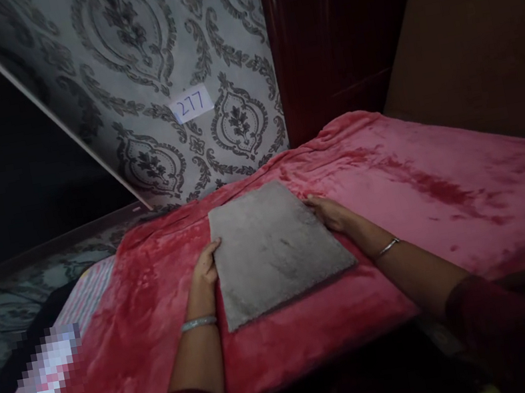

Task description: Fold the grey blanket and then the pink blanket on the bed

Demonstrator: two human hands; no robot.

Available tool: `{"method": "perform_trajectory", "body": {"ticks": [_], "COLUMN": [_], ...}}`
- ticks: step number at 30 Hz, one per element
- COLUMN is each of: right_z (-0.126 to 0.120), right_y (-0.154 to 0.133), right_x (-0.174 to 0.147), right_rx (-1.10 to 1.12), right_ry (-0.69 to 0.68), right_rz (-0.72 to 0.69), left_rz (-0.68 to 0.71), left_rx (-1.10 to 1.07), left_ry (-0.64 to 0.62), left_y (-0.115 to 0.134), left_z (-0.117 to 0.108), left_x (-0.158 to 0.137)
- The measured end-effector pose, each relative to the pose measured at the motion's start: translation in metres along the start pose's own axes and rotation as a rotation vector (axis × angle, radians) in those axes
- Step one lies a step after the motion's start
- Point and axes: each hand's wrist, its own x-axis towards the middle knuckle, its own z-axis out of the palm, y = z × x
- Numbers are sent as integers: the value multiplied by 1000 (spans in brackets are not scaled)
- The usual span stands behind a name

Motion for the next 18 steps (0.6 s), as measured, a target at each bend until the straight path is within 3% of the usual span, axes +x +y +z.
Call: {"method": "perform_trajectory", "body": {"ticks": [4, 9, 18], "right_z": [-4, -3, -8], "right_y": [-6, -8, 1], "right_x": [-7, -9, 1], "right_rx": [44, 69, -100], "right_ry": [-79, -77, -61], "right_rz": [47, 47, 39], "left_rz": [-12, -51, 12], "left_rx": [13, 47, 7], "left_ry": [43, 55, 61], "left_y": [2, 5, 1], "left_z": [-2, 4, -2], "left_x": [0, -5, 3]}}
